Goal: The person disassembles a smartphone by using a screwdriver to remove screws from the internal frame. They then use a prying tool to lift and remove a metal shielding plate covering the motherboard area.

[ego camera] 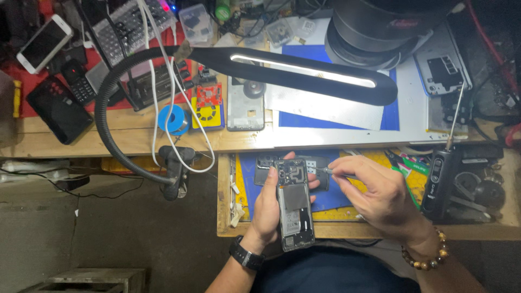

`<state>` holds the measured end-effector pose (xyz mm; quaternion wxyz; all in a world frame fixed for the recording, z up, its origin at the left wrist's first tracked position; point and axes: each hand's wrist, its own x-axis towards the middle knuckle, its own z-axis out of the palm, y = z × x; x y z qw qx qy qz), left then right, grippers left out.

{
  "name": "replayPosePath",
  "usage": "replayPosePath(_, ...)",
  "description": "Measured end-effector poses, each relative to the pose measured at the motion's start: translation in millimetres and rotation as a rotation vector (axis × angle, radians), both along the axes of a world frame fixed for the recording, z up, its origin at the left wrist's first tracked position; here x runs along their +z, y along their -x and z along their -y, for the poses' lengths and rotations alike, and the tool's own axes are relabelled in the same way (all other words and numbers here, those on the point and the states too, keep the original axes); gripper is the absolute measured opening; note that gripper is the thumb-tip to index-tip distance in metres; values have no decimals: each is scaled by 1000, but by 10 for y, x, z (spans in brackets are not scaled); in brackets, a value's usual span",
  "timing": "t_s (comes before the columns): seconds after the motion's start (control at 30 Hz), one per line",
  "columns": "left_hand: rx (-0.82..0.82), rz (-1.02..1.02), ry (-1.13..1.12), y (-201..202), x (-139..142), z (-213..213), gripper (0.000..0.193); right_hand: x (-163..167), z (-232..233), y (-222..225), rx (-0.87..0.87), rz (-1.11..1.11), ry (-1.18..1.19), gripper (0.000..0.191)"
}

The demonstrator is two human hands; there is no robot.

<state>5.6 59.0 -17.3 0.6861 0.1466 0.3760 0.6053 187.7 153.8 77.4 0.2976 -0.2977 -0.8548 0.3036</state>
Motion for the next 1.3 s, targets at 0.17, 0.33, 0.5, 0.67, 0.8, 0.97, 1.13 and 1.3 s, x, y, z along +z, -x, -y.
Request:
replayPosePath(0.17, 13, 4, -39, -1, -6, 47, 68, 37, 37, 23, -15, 13, 21, 14)
replayPosePath(0.33, 1, 94, -45, 21, -24, 60, 68, 30, 69, -12, -30, 9, -29, 12)
replayPosePath(0.5, 12, 106, -66, 36, -53, 100, 70, -46, 142, -62, 24, -9, 1, 13)
replayPosePath(0.67, 18, 38, -80, 38, -50, 100, 75, -73, 180, -77, 46, -16, -28, 15)
replayPosePath(0.8, 25, 27, -84, 27, -50, 98, 73, -74, 251, -21, 59, -45, -9, 16)
replayPosePath(0.97, 22, 17, -97, 36, -63, 110, 75, -63, 270, 63, 90, -57, 13, 18)
replayPosePath(1.13, 34, 61, -93, 51, -82, 117, 76, -18, 292, 103, 91, -55, -8, 18)
replayPosePath(1.3, 27, 28, -92, 75, -93, 141, 78, 49, 319, 168, 97, -46, -25, 18)
